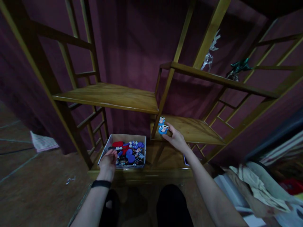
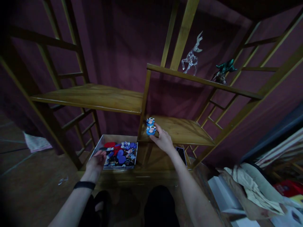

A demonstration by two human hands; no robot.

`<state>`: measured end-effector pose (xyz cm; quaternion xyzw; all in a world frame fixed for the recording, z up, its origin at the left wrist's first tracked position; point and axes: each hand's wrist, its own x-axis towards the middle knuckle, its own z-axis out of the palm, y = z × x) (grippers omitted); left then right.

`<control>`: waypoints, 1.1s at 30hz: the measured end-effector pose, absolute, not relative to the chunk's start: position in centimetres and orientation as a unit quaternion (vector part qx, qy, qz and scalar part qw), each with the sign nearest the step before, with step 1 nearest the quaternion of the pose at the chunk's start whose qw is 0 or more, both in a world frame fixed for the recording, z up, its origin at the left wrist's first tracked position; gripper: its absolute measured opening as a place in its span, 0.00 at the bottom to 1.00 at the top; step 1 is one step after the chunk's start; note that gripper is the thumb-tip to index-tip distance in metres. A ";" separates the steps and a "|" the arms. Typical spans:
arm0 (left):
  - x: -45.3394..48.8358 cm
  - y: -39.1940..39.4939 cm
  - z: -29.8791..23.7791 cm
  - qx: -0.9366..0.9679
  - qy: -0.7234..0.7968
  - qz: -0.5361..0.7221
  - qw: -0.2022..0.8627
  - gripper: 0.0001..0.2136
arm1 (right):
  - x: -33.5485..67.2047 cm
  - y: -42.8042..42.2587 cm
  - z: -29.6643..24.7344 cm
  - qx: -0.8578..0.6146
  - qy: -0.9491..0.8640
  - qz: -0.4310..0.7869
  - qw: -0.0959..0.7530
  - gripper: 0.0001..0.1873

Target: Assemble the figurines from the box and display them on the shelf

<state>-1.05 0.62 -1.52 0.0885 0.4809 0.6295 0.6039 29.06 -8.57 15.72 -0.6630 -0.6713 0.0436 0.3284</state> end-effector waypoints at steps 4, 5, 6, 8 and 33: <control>-2.1 1.3 -0.7 0.068 0.465 0.614 0.635 0.13 | 29.1 -8.2 15.4 -0.672 -0.666 0.037 0.324 0.33; -2.2 1.4 -0.6 0.066 0.463 0.607 0.643 0.13 | 29.1 -8.1 15.3 -0.678 -0.660 0.036 0.322 0.33; -2.3 1.4 -0.6 0.063 0.462 0.599 0.652 0.12 | 29.1 -8.0 15.2 -0.683 -0.656 0.035 0.320 0.33; -2.3 1.4 -0.7 0.060 0.459 0.584 0.667 0.12 | 29.1 -7.7 15.1 -0.687 -0.651 0.035 0.322 0.33; -4.3 1.4 -0.2 -0.016 0.430 0.614 0.662 0.12 | 25.0 -12.4 11.8 -0.563 -0.628 -0.078 0.531 0.17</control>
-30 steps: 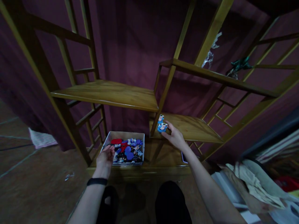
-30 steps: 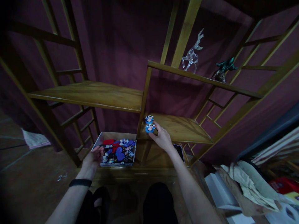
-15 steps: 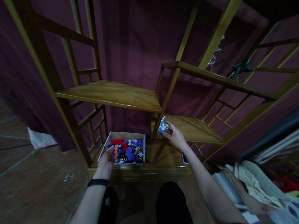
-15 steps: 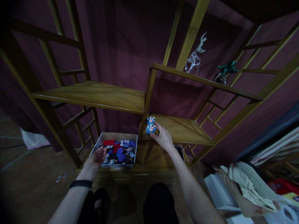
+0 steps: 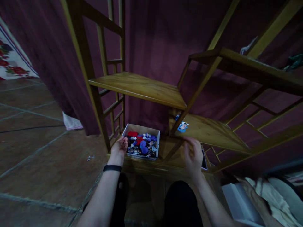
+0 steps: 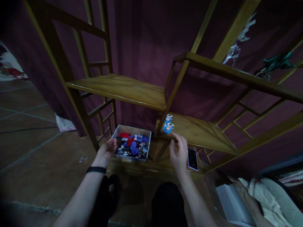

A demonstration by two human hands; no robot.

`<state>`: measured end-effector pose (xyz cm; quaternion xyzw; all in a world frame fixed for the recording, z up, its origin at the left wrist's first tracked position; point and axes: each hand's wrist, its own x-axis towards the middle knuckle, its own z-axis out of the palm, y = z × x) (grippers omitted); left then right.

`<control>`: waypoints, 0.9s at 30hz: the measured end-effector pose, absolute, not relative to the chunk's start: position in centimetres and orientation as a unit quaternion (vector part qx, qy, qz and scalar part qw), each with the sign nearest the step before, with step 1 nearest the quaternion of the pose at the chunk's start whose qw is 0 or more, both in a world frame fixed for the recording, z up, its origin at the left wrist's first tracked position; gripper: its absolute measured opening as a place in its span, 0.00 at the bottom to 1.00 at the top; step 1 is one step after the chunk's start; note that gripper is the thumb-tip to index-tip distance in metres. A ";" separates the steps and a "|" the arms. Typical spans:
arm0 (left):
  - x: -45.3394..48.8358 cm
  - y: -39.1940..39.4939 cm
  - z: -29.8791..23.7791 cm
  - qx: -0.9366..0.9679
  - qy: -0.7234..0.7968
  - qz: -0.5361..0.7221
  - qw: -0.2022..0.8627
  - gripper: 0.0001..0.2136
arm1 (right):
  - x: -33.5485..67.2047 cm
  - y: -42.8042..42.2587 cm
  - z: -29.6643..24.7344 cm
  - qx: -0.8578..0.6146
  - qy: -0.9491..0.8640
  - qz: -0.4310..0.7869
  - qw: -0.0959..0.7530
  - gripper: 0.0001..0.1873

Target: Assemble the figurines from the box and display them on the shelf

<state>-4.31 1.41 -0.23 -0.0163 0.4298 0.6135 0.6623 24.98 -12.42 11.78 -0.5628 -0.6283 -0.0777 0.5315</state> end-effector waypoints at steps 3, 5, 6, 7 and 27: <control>-5.0 1.6 0.1 -0.026 0.407 0.627 0.664 0.11 | 21.1 -14.4 7.9 -0.545 -0.676 -0.004 0.496 0.15; -5.1 1.7 0.3 -0.034 0.398 0.636 0.660 0.11 | 18.9 -14.2 4.9 -0.535 -0.716 0.070 0.443 0.16; -5.1 1.7 0.4 -0.036 0.394 0.638 0.660 0.11 | 18.1 -13.6 3.5 -0.531 -0.728 0.102 0.421 0.16; -5.0 1.8 0.5 -0.040 0.392 0.638 0.662 0.11 | 17.4 -12.7 2.1 -0.531 -0.735 0.128 0.402 0.16; -3.6 2.5 1.4 -0.040 0.376 0.645 0.664 0.10 | 14.6 -0.3 -5.5 -0.627 -0.722 0.103 0.274 0.24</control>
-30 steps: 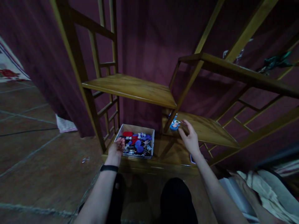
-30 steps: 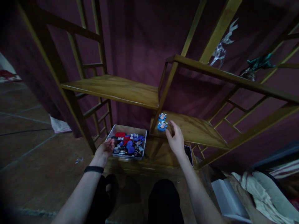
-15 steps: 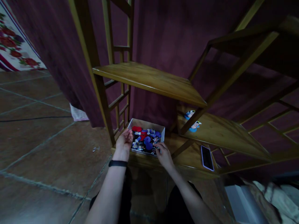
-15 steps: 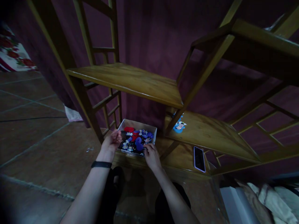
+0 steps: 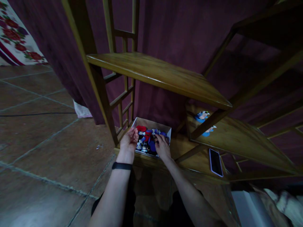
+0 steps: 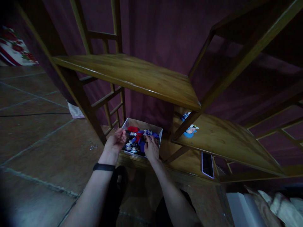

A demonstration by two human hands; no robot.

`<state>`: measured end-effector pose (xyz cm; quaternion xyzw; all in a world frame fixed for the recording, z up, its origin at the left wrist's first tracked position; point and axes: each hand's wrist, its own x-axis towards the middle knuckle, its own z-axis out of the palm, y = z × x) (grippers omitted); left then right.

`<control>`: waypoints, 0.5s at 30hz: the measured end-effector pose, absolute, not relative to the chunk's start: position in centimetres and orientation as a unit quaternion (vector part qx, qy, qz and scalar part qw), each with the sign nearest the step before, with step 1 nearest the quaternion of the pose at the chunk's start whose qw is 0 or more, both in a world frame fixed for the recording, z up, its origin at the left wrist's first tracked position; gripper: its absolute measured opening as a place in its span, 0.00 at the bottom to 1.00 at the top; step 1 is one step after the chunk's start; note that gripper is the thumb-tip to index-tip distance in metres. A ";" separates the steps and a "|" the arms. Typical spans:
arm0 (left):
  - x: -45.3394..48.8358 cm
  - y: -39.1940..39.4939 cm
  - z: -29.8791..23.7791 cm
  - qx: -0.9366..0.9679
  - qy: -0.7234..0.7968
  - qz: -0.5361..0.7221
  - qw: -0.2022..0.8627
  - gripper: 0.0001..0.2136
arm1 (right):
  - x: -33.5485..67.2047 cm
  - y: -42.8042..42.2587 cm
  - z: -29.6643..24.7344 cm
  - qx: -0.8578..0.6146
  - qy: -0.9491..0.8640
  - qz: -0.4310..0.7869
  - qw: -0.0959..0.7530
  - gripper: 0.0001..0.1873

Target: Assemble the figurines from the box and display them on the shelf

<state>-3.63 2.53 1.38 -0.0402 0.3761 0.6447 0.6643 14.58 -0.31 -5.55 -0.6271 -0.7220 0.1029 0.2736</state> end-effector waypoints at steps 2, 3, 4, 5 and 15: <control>-3.4 2.5 1.4 -0.040 0.376 0.646 0.663 0.10 | 14.3 -0.1 -5.1 -0.619 -0.738 0.094 0.251 0.20; -3.2 2.5 1.3 -0.039 0.374 0.647 0.663 0.10 | 14.2 0.0 -5.0 -0.609 -0.754 0.099 0.227 0.17; -3.1 2.5 1.2 -0.038 0.373 0.647 0.664 0.10 | 14.0 0.1 -5.0 -0.598 -0.769 0.104 0.199 0.16; -2.9 2.5 1.2 -0.038 0.373 0.646 0.665 0.10 | 13.7 0.2 -5.1 -0.592 -0.780 0.105 0.172 0.14; -2.4 2.7 1.3 -0.047 0.388 0.634 0.668 0.11 | 12.8 1.3 -5.6 -0.643 -0.751 0.127 0.082 0.19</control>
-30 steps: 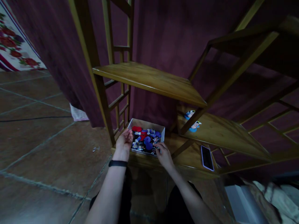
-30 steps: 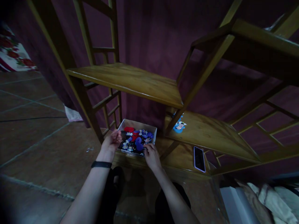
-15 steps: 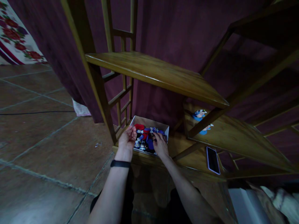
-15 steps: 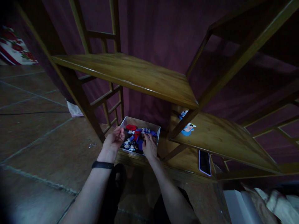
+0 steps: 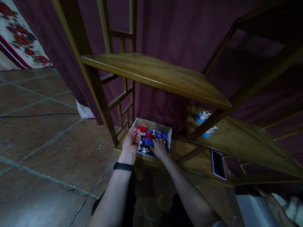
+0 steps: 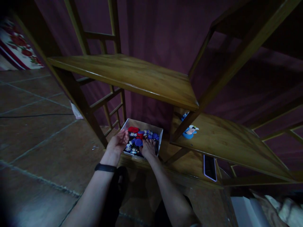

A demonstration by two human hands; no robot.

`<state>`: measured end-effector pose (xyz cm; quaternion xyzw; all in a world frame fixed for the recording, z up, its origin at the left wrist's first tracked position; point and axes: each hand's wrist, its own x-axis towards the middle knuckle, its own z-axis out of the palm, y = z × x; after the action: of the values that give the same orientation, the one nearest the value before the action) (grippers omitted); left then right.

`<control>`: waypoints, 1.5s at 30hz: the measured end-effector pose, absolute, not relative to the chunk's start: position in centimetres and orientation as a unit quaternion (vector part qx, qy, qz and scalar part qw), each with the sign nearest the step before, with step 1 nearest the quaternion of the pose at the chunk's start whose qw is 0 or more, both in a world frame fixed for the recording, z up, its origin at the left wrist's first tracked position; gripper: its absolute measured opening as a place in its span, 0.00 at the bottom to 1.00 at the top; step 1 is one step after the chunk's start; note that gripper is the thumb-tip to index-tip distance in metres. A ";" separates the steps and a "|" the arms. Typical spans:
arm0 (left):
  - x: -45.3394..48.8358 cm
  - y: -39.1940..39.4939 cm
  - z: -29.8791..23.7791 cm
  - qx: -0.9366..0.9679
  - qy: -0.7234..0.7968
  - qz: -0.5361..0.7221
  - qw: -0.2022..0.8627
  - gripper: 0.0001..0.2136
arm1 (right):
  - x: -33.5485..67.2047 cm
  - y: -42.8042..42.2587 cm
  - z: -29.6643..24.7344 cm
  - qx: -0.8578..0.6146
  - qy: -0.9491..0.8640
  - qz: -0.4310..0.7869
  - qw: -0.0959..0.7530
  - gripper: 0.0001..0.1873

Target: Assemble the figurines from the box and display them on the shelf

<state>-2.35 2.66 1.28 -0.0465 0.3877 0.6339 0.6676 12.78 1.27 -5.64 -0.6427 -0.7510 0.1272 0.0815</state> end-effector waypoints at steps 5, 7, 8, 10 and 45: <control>-2.3 3.0 0.9 -0.030 0.386 0.628 0.675 0.10 | 12.9 1.2 -5.1 -0.651 -0.740 0.133 0.102 0.18; -2.2 3.1 0.6 -0.024 0.390 0.624 0.677 0.10 | 13.0 1.1 -4.9 -0.658 -0.730 0.145 0.116 0.14; -2.1 3.2 0.4 -0.021 0.392 0.623 0.677 0.10 | 13.2 1.1 -4.8 -0.657 -0.727 0.155 0.128 0.12; -1.8 3.2 0.0 -0.011 0.394 0.621 0.678 0.10 | 13.7 1.4 -4.5 -0.649 -0.720 0.182 0.166 0.09; 1.1 2.0 0.3 0.098 0.374 0.512 0.767 0.05 | 16.0 1.9 0.3 -0.455 -0.672 0.443 0.381 0.14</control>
<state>1.13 1.99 0.26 0.0985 0.3738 0.5116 0.7674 15.97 1.90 0.30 -0.4549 -0.6718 0.4435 0.3808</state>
